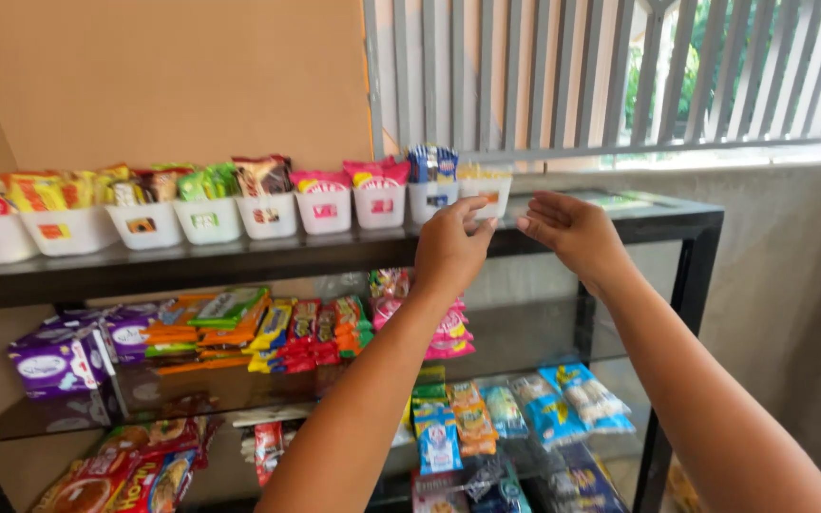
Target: Clean and stock items on a display shelf in a small grocery store.
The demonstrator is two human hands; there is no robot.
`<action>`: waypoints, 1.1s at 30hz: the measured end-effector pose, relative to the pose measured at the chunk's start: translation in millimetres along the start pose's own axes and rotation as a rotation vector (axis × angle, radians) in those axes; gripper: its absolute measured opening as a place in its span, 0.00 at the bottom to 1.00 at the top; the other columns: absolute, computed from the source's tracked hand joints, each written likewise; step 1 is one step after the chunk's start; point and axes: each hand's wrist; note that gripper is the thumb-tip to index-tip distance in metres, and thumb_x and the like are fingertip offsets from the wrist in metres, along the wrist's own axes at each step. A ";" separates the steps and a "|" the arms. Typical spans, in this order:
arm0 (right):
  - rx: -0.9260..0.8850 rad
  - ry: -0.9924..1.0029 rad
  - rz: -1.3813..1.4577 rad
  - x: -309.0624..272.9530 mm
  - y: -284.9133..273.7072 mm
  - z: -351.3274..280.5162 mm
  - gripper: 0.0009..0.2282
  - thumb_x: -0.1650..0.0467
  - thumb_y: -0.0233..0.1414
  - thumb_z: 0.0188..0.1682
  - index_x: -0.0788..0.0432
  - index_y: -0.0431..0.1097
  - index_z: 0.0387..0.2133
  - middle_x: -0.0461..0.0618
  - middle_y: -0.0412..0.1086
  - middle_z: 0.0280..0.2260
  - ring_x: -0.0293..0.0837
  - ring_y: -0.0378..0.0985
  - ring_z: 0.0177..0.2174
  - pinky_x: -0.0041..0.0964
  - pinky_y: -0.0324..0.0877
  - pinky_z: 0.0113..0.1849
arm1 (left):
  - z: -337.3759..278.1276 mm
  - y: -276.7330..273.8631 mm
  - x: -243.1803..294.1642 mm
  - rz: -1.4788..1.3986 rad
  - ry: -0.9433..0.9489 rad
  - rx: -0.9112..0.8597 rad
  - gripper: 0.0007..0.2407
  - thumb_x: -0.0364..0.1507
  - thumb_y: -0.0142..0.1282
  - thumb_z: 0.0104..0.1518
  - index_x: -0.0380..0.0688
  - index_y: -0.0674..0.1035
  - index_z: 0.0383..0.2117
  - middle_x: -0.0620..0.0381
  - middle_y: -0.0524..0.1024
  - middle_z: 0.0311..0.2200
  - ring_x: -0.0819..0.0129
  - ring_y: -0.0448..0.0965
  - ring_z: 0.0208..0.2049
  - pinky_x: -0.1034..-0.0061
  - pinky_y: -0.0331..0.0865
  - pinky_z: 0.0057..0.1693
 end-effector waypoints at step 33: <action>-0.059 0.770 -0.221 286.2 -124.7 -561.8 0.16 0.70 0.59 0.51 0.62 0.73 0.53 0.51 0.78 0.47 0.40 0.81 0.43 0.35 0.77 0.44 | -634.3 204.3 -101.0 -0.404 -0.774 -0.982 0.15 0.29 0.63 0.55 0.44 0.80 0.49 0.49 0.83 0.43 0.66 0.86 0.38 0.74 0.78 0.46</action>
Point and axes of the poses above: each hand's wrist, its own z-axis towards the middle knuckle, its own y-axis out of the palm, x = y × z
